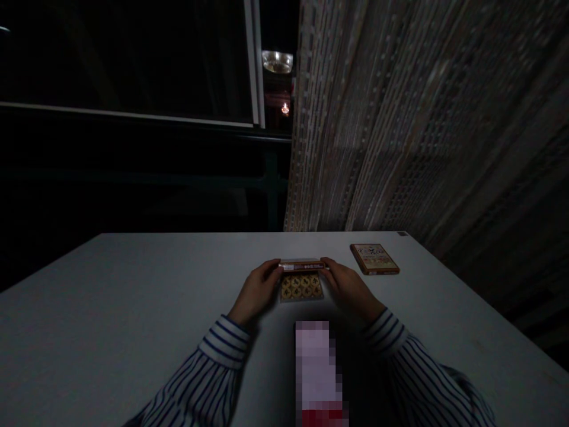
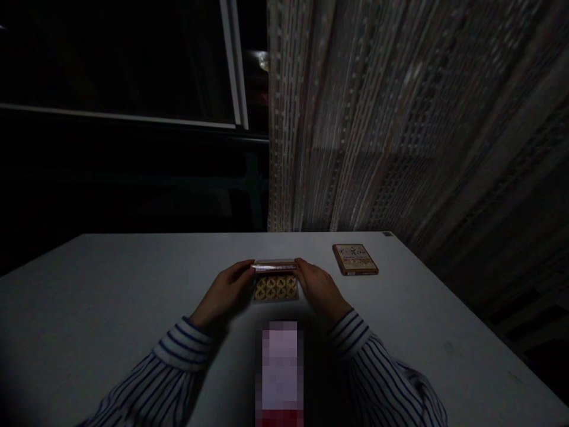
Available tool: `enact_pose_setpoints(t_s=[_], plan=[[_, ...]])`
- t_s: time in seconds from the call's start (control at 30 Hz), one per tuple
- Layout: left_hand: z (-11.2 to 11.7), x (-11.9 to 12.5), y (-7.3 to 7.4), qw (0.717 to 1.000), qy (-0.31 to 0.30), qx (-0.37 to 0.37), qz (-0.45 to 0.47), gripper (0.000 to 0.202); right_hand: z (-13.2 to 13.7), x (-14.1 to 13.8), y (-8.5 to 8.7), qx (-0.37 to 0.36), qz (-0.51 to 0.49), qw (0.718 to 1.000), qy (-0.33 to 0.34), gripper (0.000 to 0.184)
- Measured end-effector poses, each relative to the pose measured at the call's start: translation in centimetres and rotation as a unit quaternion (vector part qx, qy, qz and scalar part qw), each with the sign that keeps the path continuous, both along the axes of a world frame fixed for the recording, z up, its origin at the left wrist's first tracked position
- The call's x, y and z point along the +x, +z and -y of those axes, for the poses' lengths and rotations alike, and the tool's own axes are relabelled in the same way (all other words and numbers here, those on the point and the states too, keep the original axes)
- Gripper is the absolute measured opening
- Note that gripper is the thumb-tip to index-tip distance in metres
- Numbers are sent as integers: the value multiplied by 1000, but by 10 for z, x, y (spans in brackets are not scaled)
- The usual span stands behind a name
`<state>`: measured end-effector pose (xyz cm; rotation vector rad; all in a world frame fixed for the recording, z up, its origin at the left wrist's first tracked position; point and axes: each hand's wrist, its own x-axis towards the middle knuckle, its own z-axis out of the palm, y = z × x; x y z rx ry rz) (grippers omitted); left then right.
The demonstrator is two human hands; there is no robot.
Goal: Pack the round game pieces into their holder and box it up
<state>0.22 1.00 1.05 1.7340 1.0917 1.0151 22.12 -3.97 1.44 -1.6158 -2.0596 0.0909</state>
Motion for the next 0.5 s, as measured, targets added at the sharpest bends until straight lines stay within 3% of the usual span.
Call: enact_pose_setpoints(t_s=[0.23, 0.5], plan=[[8, 1, -8, 998, -6, -33, 50, 50, 6, -1, -5, -4, 0, 1000, 4, 34], [11, 1, -15, 999, 9, -9, 38, 47, 9, -1, -7, -27, -5, 1000, 9, 34]])
